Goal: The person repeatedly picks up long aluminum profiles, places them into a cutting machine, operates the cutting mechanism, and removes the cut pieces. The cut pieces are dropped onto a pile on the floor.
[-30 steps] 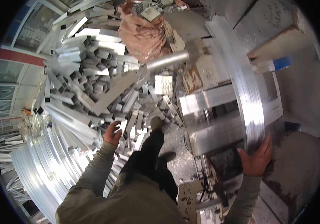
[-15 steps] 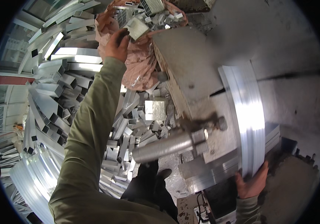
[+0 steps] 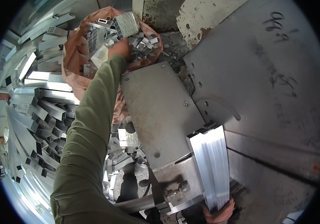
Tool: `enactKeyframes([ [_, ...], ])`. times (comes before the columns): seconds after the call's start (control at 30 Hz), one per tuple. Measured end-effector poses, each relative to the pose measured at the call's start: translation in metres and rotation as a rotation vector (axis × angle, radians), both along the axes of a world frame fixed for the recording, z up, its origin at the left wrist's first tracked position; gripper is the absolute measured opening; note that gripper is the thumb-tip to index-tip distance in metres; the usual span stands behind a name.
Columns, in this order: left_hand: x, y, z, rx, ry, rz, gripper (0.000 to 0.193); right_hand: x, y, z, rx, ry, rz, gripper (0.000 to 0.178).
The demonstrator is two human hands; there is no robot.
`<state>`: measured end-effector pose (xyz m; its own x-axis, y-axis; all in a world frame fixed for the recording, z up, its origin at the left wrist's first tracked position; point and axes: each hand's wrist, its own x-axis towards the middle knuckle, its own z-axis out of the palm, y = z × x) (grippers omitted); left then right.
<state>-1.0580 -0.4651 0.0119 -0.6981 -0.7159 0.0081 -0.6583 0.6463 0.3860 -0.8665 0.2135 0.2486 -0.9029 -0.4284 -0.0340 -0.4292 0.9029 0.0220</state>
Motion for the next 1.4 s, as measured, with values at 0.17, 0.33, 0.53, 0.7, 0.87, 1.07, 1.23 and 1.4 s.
enactKeyframes([
  [0.17, -0.036, 0.000, 0.012, 0.081, -0.227, -0.020, 0.048, 0.013, 0.001, -0.005, 0.040, 0.118, -0.010, 0.114],
  [0.33, -0.043, -0.006, -0.008, 0.111, -0.280, -0.047, 0.055, 0.014, 0.014, -0.009, 0.066, 0.164, 0.010, 0.113],
  [0.53, -0.031, 0.008, 0.018, 0.119, -0.369, -0.109, 0.043, 0.009, -0.001, 0.001, 0.066, 0.051, -0.047, 0.116],
  [0.7, -0.021, 0.011, 0.012, -0.086, -0.346, -0.100, 0.037, 0.014, 0.022, -0.004, 0.111, 0.123, 0.012, 0.117],
  [0.87, -0.023, 0.008, 0.003, -0.040, -0.274, -0.054, 0.034, 0.013, 0.014, -0.002, 0.117, 0.105, -0.019, 0.116],
  [1.07, -0.036, -0.002, -0.001, 0.033, -0.283, -0.026, 0.034, 0.010, -0.005, 0.004, 0.035, 0.015, -0.093, 0.115],
  [1.23, -0.044, 0.003, -0.002, -0.065, -0.300, -0.142, 0.049, 0.013, 0.010, -0.002, 0.066, 0.067, -0.057, 0.114],
  [1.4, -0.042, 0.009, 0.015, -0.053, -0.311, -0.218, 0.047, 0.008, 0.005, 0.000, 0.056, 0.038, -0.061, 0.114],
])
